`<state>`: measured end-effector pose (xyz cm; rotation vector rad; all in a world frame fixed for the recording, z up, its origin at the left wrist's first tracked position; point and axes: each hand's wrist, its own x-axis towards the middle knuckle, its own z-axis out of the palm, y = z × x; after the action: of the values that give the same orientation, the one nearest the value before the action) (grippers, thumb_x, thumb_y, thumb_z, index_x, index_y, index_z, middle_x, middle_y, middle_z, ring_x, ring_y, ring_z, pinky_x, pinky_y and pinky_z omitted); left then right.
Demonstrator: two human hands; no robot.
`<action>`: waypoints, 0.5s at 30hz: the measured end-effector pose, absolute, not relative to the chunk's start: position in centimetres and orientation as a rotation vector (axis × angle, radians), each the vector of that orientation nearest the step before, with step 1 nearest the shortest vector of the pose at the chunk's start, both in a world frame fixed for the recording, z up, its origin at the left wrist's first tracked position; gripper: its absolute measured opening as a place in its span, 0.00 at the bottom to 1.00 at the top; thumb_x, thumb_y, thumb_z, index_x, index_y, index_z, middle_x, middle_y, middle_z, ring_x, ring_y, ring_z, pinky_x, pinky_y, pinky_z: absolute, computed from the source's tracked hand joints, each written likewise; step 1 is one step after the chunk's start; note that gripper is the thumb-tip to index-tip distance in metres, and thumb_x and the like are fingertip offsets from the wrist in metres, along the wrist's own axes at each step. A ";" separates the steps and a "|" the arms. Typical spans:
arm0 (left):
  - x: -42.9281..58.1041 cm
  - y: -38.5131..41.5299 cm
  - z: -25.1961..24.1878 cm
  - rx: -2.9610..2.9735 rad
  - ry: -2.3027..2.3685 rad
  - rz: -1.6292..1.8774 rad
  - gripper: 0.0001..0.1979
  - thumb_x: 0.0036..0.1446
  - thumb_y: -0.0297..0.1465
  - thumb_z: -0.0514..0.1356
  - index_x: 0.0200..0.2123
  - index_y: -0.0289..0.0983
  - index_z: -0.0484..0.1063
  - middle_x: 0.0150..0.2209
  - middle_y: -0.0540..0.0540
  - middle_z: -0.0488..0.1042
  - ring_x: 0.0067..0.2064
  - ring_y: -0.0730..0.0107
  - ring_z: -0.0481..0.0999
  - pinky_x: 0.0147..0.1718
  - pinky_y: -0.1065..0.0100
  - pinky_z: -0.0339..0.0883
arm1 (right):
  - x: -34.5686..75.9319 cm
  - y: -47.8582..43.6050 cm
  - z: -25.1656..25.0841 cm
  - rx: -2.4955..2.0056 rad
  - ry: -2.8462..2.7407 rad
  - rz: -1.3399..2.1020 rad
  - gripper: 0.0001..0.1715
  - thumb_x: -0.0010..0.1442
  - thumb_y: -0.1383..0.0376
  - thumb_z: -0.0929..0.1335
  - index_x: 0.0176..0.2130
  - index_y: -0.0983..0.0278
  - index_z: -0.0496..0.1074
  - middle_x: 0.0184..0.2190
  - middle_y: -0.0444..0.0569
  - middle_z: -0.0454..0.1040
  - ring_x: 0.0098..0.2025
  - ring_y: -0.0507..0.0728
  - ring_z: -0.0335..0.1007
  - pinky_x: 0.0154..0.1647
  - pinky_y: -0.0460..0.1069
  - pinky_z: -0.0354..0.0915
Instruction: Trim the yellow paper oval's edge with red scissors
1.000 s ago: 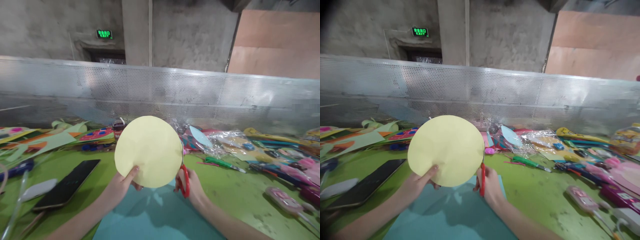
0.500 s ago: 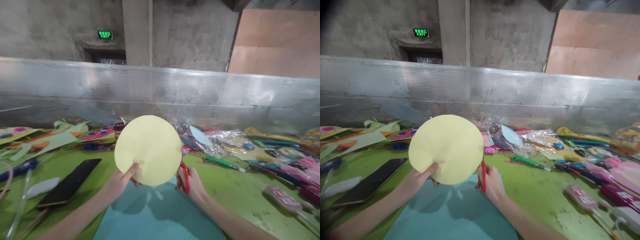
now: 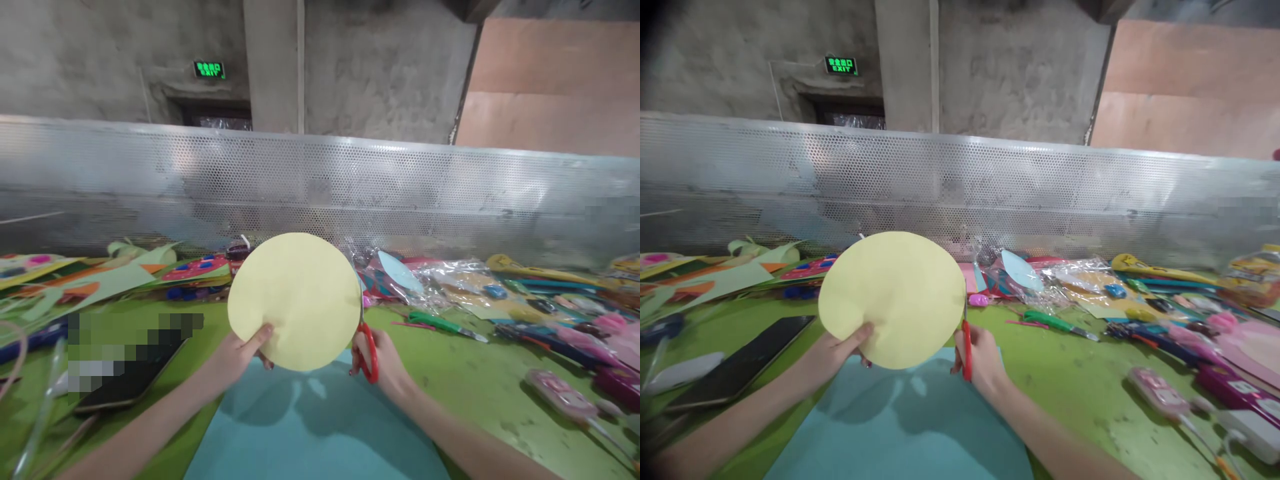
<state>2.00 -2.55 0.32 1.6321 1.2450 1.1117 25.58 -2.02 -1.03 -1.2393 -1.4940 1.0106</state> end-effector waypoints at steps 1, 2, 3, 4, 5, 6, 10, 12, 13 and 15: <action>1.9 -2.5 0.2 1.632 1.243 1.099 0.17 0.51 0.40 0.52 0.18 0.38 0.69 0.16 0.50 0.71 0.22 0.66 0.72 0.28 0.68 0.67 | 25.6 -2.0 -1.1 -1.239 -1.497 1.013 0.12 0.49 0.64 0.58 0.17 0.64 0.57 0.09 0.39 0.60 0.13 0.49 0.60 0.17 0.44 0.60; 1.8 -2.4 0.2 1.633 1.242 1.091 0.17 0.51 0.41 0.51 0.18 0.38 0.69 0.16 0.50 0.71 0.22 0.66 0.72 0.28 0.68 0.66 | 25.6 -1.9 -1.1 -1.242 -1.502 1.010 0.12 0.49 0.64 0.58 0.17 0.64 0.57 0.09 0.39 0.60 0.13 0.49 0.60 0.17 0.44 0.60; 1.7 -2.4 0.1 1.636 1.241 1.087 0.16 0.51 0.41 0.51 0.19 0.38 0.69 0.16 0.50 0.71 0.22 0.66 0.72 0.28 0.68 0.66 | 25.6 -1.9 -1.0 -1.247 -1.508 1.004 0.12 0.49 0.64 0.58 0.17 0.64 0.57 0.09 0.39 0.60 0.13 0.49 0.60 0.17 0.43 0.60; 1.7 -2.3 0.2 1.641 1.241 1.087 0.16 0.51 0.41 0.51 0.20 0.38 0.69 0.16 0.50 0.71 0.22 0.65 0.72 0.28 0.68 0.66 | 25.6 -2.0 -1.0 -1.253 -1.514 1.000 0.13 0.49 0.64 0.58 0.17 0.64 0.57 0.09 0.39 0.60 0.13 0.49 0.60 0.17 0.43 0.59; 1.7 -2.4 0.2 1.647 1.241 1.090 0.16 0.51 0.41 0.51 0.20 0.38 0.69 0.16 0.50 0.71 0.22 0.65 0.72 0.28 0.68 0.66 | 25.6 -2.0 -0.9 -1.261 -1.519 0.997 0.13 0.49 0.64 0.58 0.17 0.64 0.57 0.08 0.39 0.60 0.13 0.49 0.60 0.17 0.43 0.59; 1.7 -2.4 0.4 1.653 1.240 1.093 0.15 0.51 0.41 0.51 0.20 0.38 0.69 0.16 0.50 0.71 0.22 0.66 0.71 0.28 0.68 0.65 | 25.6 -2.0 -0.8 -1.267 -1.521 0.996 0.13 0.49 0.64 0.58 0.16 0.64 0.57 0.08 0.39 0.60 0.13 0.49 0.60 0.17 0.43 0.59; 2.0 -2.8 1.0 1.648 1.245 1.058 0.16 0.50 0.41 0.51 0.19 0.39 0.68 0.17 0.49 0.71 0.22 0.65 0.71 0.28 0.67 0.65 | 25.5 -2.1 -0.5 -1.281 -1.508 0.998 0.11 0.48 0.65 0.58 0.16 0.64 0.56 0.09 0.39 0.61 0.13 0.49 0.61 0.17 0.43 0.59; 2.0 -2.9 1.2 1.650 1.244 1.042 0.16 0.50 0.41 0.51 0.18 0.39 0.68 0.16 0.49 0.71 0.22 0.64 0.71 0.29 0.67 0.65 | 25.5 -2.1 -0.6 -1.272 -1.509 0.998 0.11 0.48 0.65 0.58 0.17 0.64 0.56 0.09 0.40 0.62 0.13 0.49 0.61 0.17 0.43 0.59; 2.0 -2.9 1.3 1.648 1.241 1.043 0.16 0.49 0.41 0.51 0.18 0.39 0.68 0.16 0.49 0.71 0.22 0.64 0.71 0.29 0.67 0.65 | 25.6 -2.0 -0.7 -1.273 -1.511 0.998 0.11 0.48 0.65 0.58 0.17 0.64 0.56 0.09 0.40 0.62 0.13 0.49 0.61 0.17 0.43 0.59; 2.0 -2.9 1.3 1.644 1.232 1.053 0.16 0.49 0.41 0.52 0.18 0.38 0.68 0.17 0.49 0.71 0.21 0.65 0.70 0.28 0.67 0.66 | 25.6 -1.9 -0.9 -1.277 -1.510 1.002 0.11 0.48 0.64 0.58 0.17 0.64 0.56 0.09 0.39 0.61 0.13 0.49 0.60 0.17 0.43 0.59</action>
<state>2.01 -2.89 1.30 1.6441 1.2319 1.0534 25.60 -1.93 -0.90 -1.2770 -1.5097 1.0019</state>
